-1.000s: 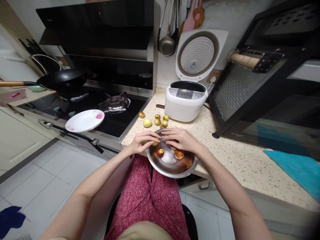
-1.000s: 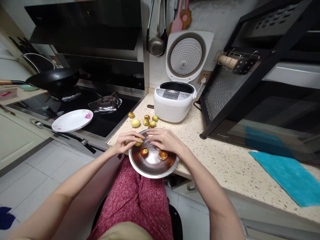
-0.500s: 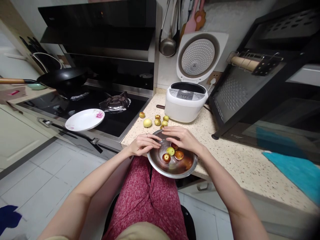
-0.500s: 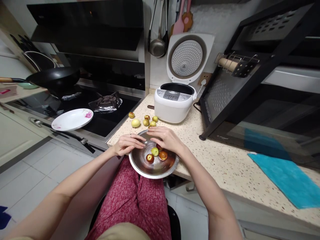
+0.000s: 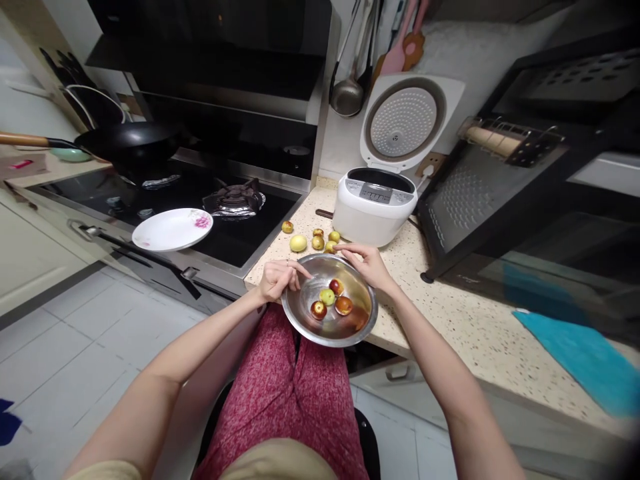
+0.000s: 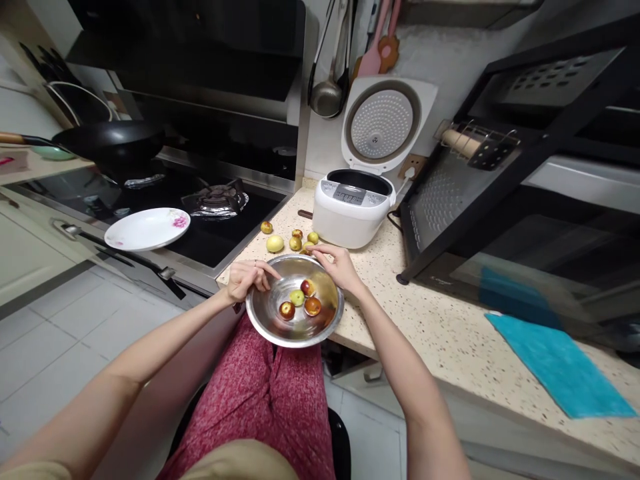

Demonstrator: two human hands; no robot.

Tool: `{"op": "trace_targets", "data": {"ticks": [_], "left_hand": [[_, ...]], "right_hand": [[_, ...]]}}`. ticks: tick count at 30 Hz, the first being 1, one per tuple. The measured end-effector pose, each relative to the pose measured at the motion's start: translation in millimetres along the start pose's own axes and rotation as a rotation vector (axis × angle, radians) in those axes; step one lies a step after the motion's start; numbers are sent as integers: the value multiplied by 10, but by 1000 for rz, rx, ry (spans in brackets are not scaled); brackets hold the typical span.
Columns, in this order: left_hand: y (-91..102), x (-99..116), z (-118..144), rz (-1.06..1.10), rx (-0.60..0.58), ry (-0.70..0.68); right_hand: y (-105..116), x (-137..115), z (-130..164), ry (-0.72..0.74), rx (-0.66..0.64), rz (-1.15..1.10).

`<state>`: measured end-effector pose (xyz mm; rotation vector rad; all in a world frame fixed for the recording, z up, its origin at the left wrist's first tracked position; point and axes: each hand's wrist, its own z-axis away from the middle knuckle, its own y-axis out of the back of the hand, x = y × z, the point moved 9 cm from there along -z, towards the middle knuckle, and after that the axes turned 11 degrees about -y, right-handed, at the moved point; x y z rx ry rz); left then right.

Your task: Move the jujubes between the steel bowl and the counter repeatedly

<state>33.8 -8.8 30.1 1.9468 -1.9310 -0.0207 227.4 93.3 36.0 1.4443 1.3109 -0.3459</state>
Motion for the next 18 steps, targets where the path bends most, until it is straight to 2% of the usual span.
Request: {"op": "trace_targets", "data": {"ticks": [4, 7, 13, 18], "left_hand": [[34, -61, 16, 35, 52, 51], [28, -99, 24, 47, 38, 76], [-20, -86, -12, 69, -38, 59], [-33, -59, -54, 89, -62, 64]], "right_hand": [[27, 89, -144, 64, 35, 40], [17, 140, -192, 164, 6, 193], [-309, 284, -181, 228, -204, 529], [-406, 323, -204, 266, -229, 610]]}}
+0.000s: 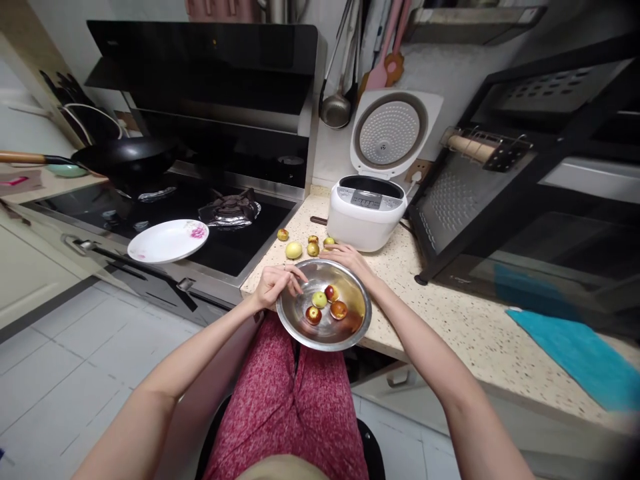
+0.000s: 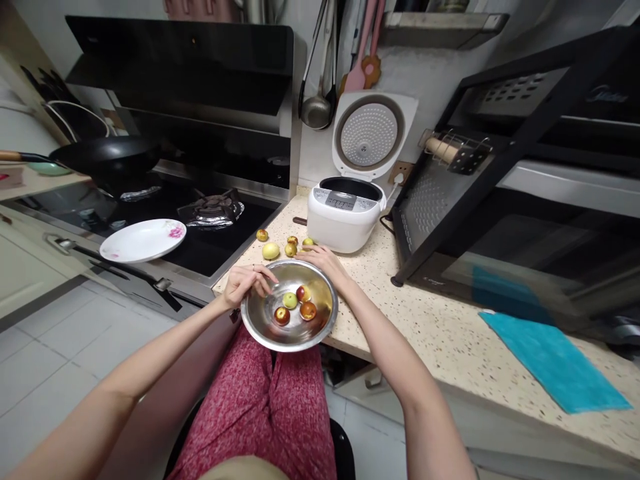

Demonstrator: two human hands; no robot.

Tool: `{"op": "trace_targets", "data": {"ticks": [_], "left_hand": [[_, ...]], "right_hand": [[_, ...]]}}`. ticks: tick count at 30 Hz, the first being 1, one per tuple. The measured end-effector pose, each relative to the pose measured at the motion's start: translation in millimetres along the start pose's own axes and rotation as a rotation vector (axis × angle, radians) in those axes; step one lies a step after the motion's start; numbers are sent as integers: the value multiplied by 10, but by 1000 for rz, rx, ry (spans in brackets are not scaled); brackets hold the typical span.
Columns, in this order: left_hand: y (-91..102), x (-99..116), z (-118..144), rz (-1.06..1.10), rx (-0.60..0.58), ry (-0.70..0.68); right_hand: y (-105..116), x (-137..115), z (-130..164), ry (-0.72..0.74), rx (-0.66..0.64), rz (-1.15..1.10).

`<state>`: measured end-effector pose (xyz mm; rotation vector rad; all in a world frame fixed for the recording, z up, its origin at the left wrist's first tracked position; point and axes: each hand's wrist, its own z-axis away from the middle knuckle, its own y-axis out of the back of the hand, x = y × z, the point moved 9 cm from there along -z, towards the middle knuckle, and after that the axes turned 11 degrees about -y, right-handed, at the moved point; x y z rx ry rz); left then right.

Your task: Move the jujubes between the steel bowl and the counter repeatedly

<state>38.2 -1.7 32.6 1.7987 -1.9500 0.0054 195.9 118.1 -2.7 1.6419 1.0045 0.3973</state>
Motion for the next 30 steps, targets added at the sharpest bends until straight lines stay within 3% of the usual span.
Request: {"op": "trace_targets", "data": {"ticks": [3, 8, 12, 19, 30], "left_hand": [[1, 13, -2, -5, -2, 4], [-11, 14, 7, -18, -29, 10], [-10, -4, 1, -8, -29, 35], [-12, -10, 11, -15, -46, 48], [-10, -11, 2, -36, -49, 43]], "right_hand": [[130, -13, 17, 23, 90, -38], [566, -86, 112, 16, 319, -166], [750, -300, 188, 69, 289, -322], [512, -626, 223, 166, 14, -394], [335, -598, 218, 158, -72, -371]]}}
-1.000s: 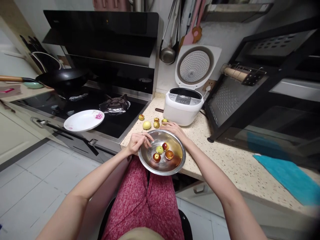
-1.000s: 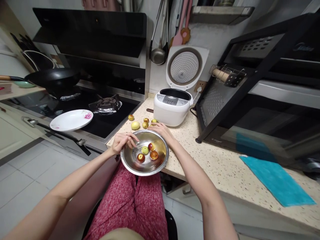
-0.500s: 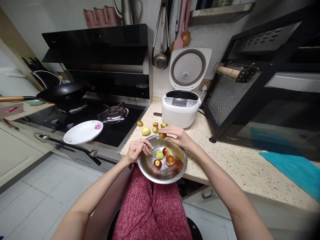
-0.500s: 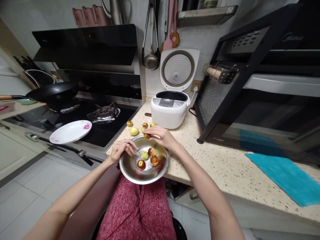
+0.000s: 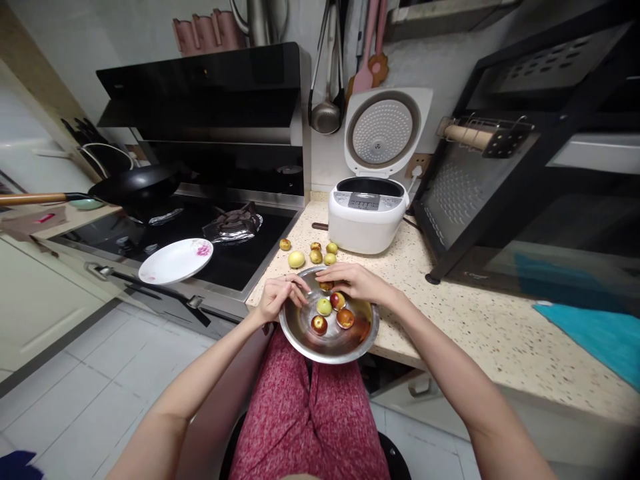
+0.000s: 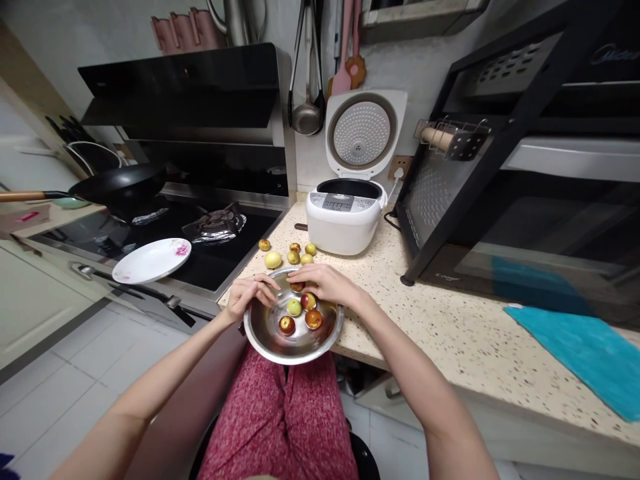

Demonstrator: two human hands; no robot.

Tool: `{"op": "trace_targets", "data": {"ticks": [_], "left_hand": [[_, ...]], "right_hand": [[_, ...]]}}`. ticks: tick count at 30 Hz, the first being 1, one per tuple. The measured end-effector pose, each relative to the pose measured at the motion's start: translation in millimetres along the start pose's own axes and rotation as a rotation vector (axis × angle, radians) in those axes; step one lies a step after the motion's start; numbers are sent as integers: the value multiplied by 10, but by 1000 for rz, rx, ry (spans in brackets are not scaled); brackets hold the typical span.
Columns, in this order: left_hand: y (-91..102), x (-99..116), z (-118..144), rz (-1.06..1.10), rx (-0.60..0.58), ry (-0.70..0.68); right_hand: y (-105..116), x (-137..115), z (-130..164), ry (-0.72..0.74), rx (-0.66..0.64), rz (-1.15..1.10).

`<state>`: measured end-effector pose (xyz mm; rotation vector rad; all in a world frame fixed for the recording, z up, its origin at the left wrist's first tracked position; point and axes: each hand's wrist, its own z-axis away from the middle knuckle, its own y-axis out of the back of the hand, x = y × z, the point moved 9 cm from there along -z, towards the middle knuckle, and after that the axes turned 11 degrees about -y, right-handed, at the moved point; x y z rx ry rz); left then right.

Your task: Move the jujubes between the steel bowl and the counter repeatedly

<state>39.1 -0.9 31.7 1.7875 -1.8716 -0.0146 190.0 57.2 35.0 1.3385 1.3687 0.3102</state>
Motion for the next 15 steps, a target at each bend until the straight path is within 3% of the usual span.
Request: {"op": "trace_targets", "data": {"ticks": [6, 15], "left_hand": [[106, 3, -25, -114, 75, -9], [367, -413, 66, -329, 247, 287]], "right_hand": [[0, -24, 7, -3, -13, -16], [64, -33, 33, -17, 70, -18]]}}
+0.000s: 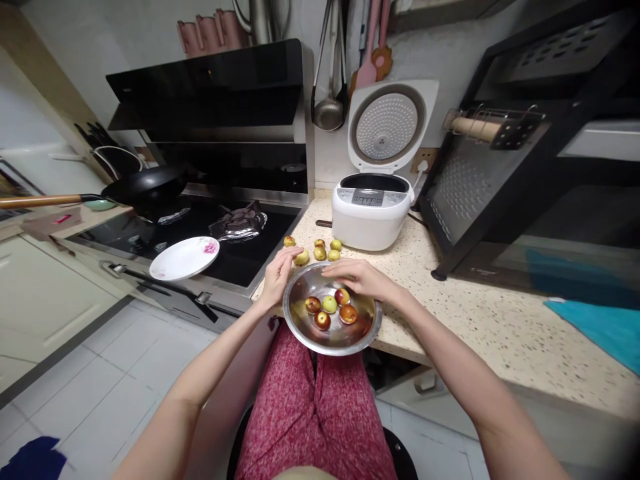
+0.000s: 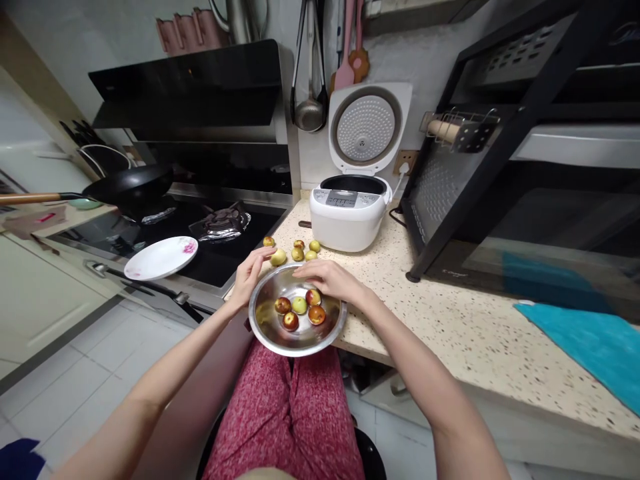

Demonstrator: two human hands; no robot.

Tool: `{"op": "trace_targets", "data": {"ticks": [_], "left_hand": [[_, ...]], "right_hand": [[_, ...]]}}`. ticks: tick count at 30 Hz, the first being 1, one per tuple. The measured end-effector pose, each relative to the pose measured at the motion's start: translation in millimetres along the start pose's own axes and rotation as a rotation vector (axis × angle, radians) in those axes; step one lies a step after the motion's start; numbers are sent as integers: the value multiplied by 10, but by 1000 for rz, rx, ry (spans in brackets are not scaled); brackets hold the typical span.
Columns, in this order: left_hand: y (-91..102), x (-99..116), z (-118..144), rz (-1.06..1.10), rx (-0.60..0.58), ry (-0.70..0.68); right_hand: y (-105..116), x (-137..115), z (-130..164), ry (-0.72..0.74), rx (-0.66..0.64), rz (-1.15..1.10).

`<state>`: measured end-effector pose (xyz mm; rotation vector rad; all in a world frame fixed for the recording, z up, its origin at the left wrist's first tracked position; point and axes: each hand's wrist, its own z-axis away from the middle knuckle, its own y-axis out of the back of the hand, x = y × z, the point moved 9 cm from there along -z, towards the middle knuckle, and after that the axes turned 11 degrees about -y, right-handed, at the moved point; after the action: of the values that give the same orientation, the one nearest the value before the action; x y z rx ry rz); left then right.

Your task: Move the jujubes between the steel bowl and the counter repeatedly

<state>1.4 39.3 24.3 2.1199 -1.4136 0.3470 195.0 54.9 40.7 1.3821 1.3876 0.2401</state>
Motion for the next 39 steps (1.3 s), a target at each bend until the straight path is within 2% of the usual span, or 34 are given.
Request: {"op": "trace_targets", "data": {"ticks": [3, 7, 10, 12, 19, 25, 28, 32, 39], "left_hand": [[-46, -188, -41, -102, -55, 4], [-228, -353, -41, -211, -275, -25], [-344, -404, 24, -217, -416, -10], [-374, -395, 58, -210, -448, -6], [-306, -319, 24, -213, -341, -19], [-46, -149, -32, -60, -51, -18], [8, -42, 0, 103, 18, -77], [8, 53, 43, 263, 3, -181], [-109, 52, 10, 460, -158, -161]], "right_hand": [[58, -1, 7, 6, 65, 1], [87, 5, 7, 5, 105, 4], [89, -4, 6, 12, 117, 6], [91, -15, 8, 19, 127, 6], [91, -29, 21, 6, 133, -7], [99, -52, 38, -3, 141, -5], [101, -62, 43, 10, 153, 4], [91, -34, 45, 17, 158, 14], [87, -23, 43, -2, 134, 30]]}}
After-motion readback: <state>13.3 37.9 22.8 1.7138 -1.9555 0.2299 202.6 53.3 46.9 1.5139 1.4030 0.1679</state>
